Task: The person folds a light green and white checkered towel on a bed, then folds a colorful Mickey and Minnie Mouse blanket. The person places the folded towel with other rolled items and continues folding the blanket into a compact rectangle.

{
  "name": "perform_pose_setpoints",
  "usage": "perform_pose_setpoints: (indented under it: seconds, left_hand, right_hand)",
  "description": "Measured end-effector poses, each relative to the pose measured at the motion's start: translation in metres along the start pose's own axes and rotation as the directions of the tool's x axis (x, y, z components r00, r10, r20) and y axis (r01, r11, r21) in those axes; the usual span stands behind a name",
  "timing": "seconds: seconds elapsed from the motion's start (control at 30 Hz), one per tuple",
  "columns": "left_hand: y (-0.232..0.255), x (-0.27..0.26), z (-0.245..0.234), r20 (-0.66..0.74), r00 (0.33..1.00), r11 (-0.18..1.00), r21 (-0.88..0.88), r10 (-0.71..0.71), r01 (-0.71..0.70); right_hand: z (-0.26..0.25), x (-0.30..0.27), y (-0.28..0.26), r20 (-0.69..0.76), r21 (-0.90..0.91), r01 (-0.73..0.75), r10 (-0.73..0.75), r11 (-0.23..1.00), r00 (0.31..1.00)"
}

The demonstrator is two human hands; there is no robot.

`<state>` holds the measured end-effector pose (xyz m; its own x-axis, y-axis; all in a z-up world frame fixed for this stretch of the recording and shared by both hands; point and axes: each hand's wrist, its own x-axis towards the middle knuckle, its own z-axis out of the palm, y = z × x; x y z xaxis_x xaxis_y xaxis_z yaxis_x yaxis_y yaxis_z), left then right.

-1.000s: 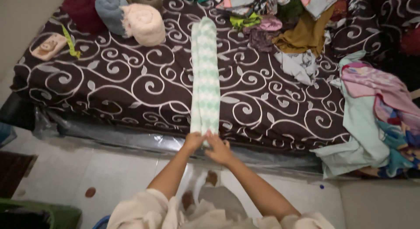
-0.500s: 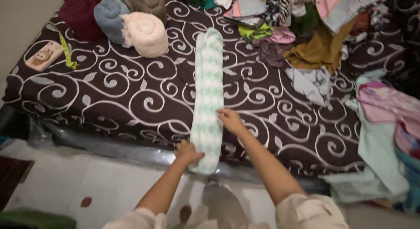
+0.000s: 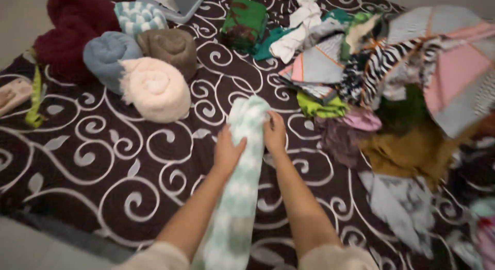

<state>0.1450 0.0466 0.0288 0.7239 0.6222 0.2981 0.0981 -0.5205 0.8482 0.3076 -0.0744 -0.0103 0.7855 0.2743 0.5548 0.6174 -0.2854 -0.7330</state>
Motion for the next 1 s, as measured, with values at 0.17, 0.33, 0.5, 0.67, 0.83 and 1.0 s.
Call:
perform_pose_setpoints:
  seconds: [0.17, 0.33, 0.5, 0.67, 0.83, 1.0]
  left_hand:
    - [-0.011, 0.130, 0.069, 0.209, 0.970, 0.961, 0.269, -0.120, 0.060]
    - [-0.062, 0.192, 0.132, 0.293, 0.953, 0.994, -0.063, -0.070, 0.093]
    - [-0.111, 0.184, 0.120, 0.227, 0.930, 0.925, -0.184, -0.289, 0.332]
    - [-0.065, 0.167, 0.085, 0.100, 0.995, 0.996, -0.089, 0.023, -0.014]
    - [-0.034, 0.067, 0.026, 0.026, 0.972, 0.971, 0.049, 0.233, -0.234]
    - [-0.037, -0.082, -0.018, -0.003, 0.994, 0.957, -0.270, -0.107, 0.103]
  right_hand:
    - [-0.001, -0.020, 0.003, 0.132, -0.234, -0.037, 0.070, 0.972, 0.989]
    - [-0.008, -0.050, -0.066, 0.166, -0.319, -0.077, 0.135, 0.945, 0.977]
    - [-0.005, -0.077, -0.121, 0.457, -0.495, 0.015, 0.246, 0.869, 0.855]
    - [-0.009, -0.085, -0.117, 0.476, -0.462, 0.078, 0.173, 0.883, 0.862]
    - [-0.016, -0.110, -0.124, 0.459, -0.393, 0.157, 0.046, 0.906, 0.887]
    - [-0.045, -0.162, -0.166, 0.579, -0.332, 0.206, 0.026, 0.921, 0.815]
